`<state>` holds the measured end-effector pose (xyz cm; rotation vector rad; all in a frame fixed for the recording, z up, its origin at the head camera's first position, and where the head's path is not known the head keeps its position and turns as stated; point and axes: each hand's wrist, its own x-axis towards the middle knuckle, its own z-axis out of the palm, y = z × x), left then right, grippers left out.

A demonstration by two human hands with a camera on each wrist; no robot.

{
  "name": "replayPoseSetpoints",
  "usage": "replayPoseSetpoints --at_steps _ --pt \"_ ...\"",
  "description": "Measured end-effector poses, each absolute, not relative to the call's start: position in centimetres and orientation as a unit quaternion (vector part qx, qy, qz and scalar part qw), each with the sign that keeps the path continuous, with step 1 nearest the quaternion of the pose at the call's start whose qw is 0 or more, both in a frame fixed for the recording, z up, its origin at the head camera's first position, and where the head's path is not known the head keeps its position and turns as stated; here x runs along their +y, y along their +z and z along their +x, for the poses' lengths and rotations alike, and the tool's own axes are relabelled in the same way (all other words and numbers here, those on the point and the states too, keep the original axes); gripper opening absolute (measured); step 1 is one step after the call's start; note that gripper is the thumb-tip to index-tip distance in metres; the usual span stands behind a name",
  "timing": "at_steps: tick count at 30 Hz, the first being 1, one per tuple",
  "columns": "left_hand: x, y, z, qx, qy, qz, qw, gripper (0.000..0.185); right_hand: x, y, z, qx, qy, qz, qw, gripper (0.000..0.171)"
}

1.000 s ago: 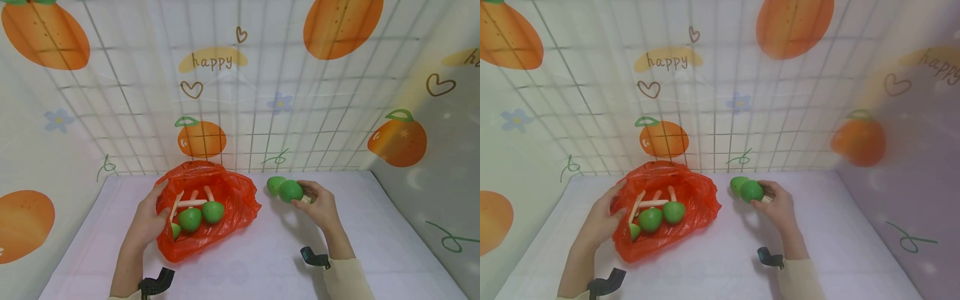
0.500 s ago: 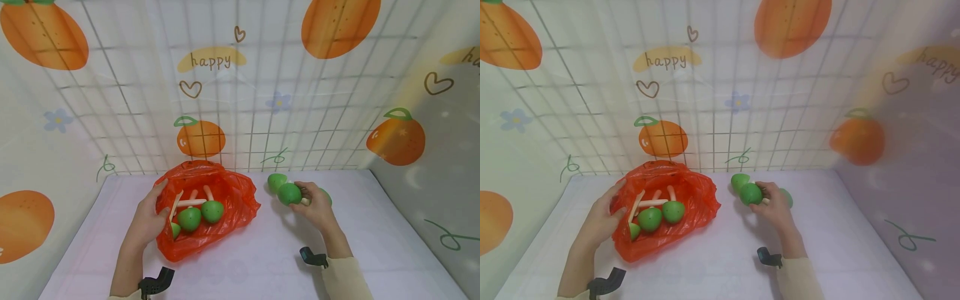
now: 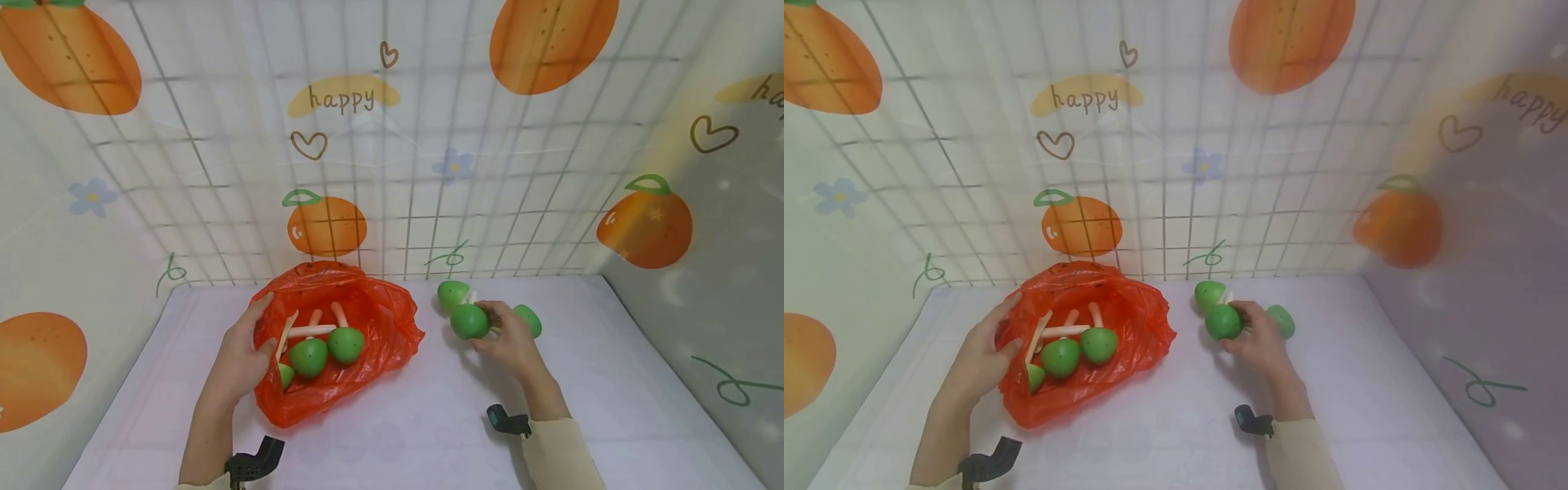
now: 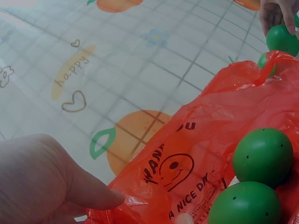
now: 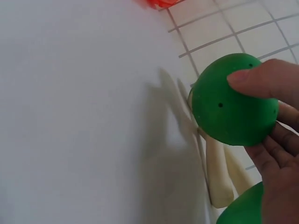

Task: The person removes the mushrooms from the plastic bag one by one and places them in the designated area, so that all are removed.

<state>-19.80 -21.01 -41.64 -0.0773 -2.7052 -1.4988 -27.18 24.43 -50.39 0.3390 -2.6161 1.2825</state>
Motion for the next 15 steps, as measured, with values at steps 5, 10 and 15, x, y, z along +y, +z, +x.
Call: replayPoseSetpoints --at_steps 5,10,15 --pt "-21.0 -41.6 -19.7 -0.873 -0.487 -0.021 0.022 0.075 24.4 -50.9 -27.4 -0.893 0.426 0.115 0.088 0.072" --pt "-21.0 -41.6 -19.7 -0.873 -0.486 -0.02 0.022 0.076 24.3 -51.3 -27.4 -0.894 0.422 0.122 0.089 0.07" --pt "-21.1 -41.6 -19.7 -0.873 -0.487 -0.024 0.026 0.075 24.3 -51.6 -27.4 -0.89 0.421 0.141 0.103 0.069"
